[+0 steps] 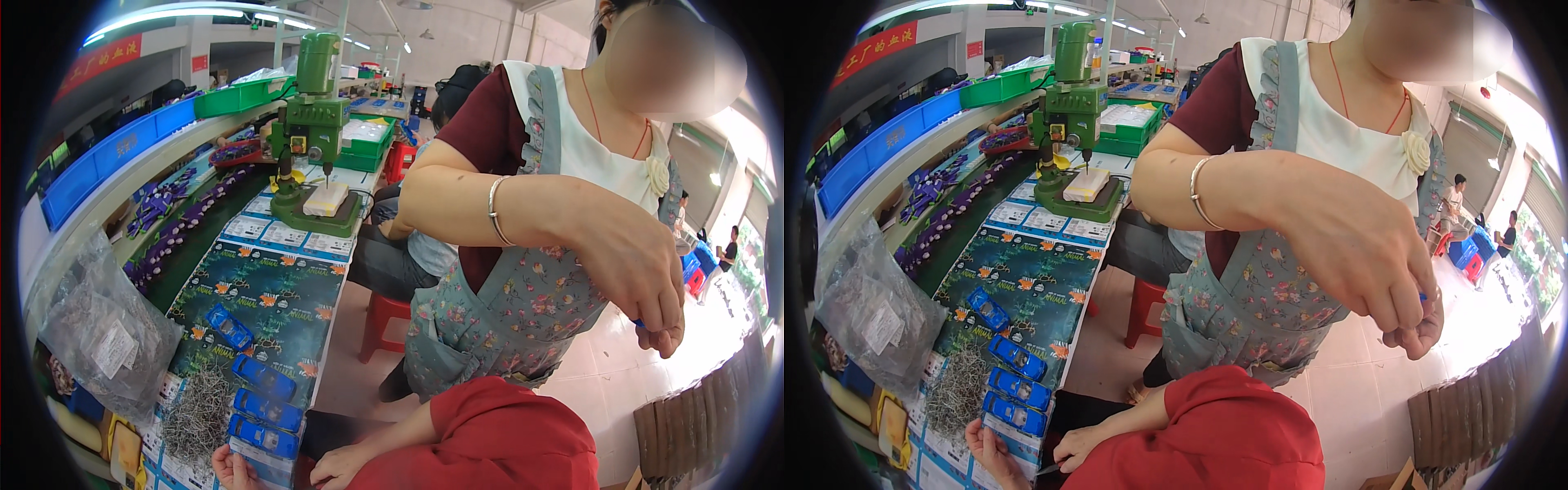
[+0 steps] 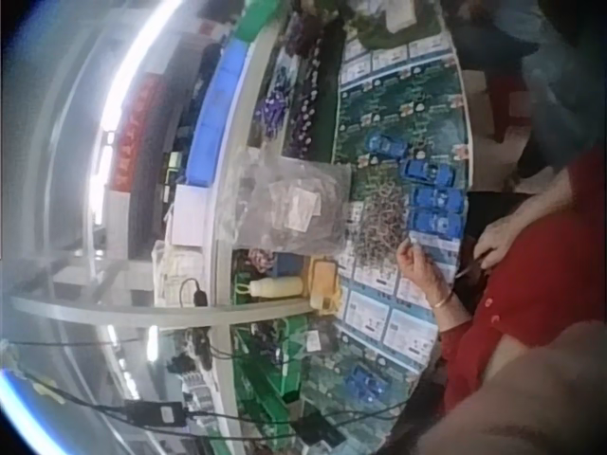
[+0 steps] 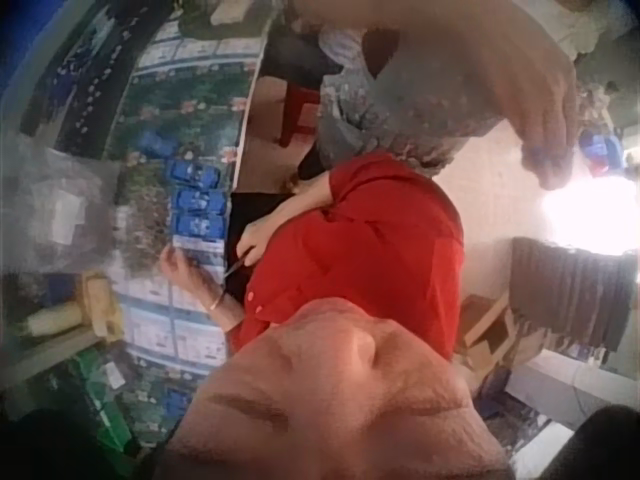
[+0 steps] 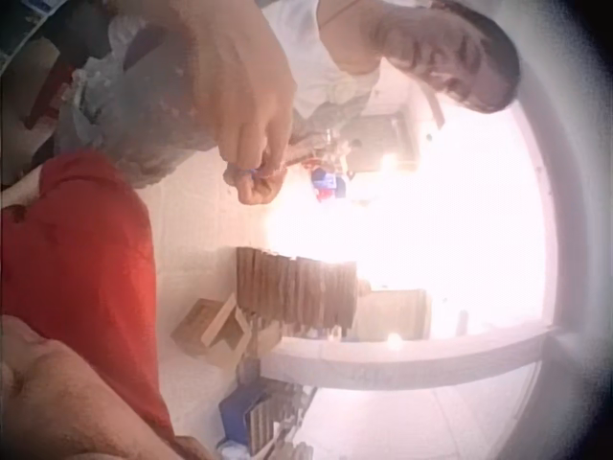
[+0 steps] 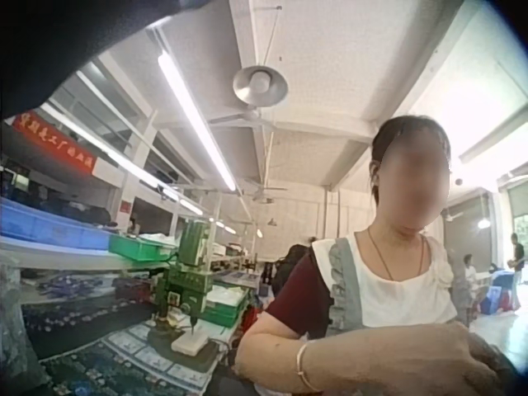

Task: The person trims plastic pieces from toy car shells using pliers, then fits plastic inserts into the shells by hand.

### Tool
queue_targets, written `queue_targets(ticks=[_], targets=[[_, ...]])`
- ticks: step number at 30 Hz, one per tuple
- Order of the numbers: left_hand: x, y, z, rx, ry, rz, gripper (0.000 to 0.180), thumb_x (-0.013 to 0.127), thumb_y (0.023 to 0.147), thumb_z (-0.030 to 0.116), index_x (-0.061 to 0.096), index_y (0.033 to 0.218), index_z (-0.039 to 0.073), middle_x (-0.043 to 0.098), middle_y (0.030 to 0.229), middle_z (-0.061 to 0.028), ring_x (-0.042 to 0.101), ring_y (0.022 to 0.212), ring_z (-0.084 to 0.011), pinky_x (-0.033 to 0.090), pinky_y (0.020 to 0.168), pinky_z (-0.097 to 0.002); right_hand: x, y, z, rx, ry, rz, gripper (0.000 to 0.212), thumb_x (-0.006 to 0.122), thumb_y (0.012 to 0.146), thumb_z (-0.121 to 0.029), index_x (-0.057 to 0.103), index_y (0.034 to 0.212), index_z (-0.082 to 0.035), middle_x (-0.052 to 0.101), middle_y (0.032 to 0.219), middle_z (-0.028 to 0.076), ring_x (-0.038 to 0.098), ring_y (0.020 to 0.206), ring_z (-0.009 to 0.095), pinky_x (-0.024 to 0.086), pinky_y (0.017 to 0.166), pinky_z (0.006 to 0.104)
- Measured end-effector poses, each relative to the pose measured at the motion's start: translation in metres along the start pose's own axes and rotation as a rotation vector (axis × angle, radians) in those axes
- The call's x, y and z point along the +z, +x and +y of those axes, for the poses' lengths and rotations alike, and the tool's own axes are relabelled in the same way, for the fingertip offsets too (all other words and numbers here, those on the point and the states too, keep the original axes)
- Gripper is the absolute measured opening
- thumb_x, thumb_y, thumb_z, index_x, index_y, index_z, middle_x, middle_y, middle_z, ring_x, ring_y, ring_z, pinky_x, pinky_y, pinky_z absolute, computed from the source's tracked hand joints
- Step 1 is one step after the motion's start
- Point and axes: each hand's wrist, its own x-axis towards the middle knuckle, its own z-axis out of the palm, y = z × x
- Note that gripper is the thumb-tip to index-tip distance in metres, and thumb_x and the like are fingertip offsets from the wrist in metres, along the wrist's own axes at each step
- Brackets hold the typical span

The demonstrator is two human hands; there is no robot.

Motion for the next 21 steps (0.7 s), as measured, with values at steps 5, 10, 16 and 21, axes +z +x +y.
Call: queue_targets(ticks=[5,10,16,21], targets=[[-0.008,0.002,-0.013,-0.069,-0.060,-0.002,0.020,0.059,0.077,0.013,0.057,0.093,0.001,0.047,0.070,0.0007,0.038,0.057,-0.0074,0.031,0.050,-0.0205,-0.001,0.000,-0.002,-0.002,-0.006,-0.001,0.036,0.052,0.080,-0.033,0.059,0.091,0.000,0.062,0.082,0.017,0.060,0.078,0.032,0.046,0.069,0.0399],[0.000,-0.001,-0.006,0.005,-0.016,-0.004,0.021,0.060,0.078,0.013,0.057,0.095,0.002,0.049,0.071,0.0000,0.038,0.057,-0.0071,0.031,0.050,-0.0203,-0.004,-0.003,-0.004,-0.001,-0.017,0.001,0.035,0.052,0.080,-0.033,0.060,0.089,0.000,0.062,0.081,0.017,0.060,0.077,0.032,0.046,0.068,0.0396],[-0.024,0.009,-0.041,-0.014,-0.174,-0.010,0.020,0.054,0.084,0.005,0.049,0.103,0.004,0.040,0.061,0.0054,0.033,0.048,-0.0009,0.023,0.041,-0.0146,-0.015,-0.006,-0.031,0.000,0.002,-0.033,0.031,0.053,0.080,-0.030,0.060,0.089,-0.001,0.061,0.080,0.017,0.060,0.077,0.032,0.047,0.067,0.0391],[-0.007,0.016,-0.034,-0.061,-0.083,0.047,0.019,0.056,0.078,0.002,0.054,0.097,0.006,0.044,0.065,0.0063,0.039,0.056,-0.0026,0.029,0.049,-0.0164,-0.026,-0.014,-0.028,0.073,-0.027,-0.059,0.029,0.053,0.083,-0.028,0.058,0.097,-0.002,0.060,0.087,0.018,0.058,0.084,0.032,0.046,0.074,0.0389]])
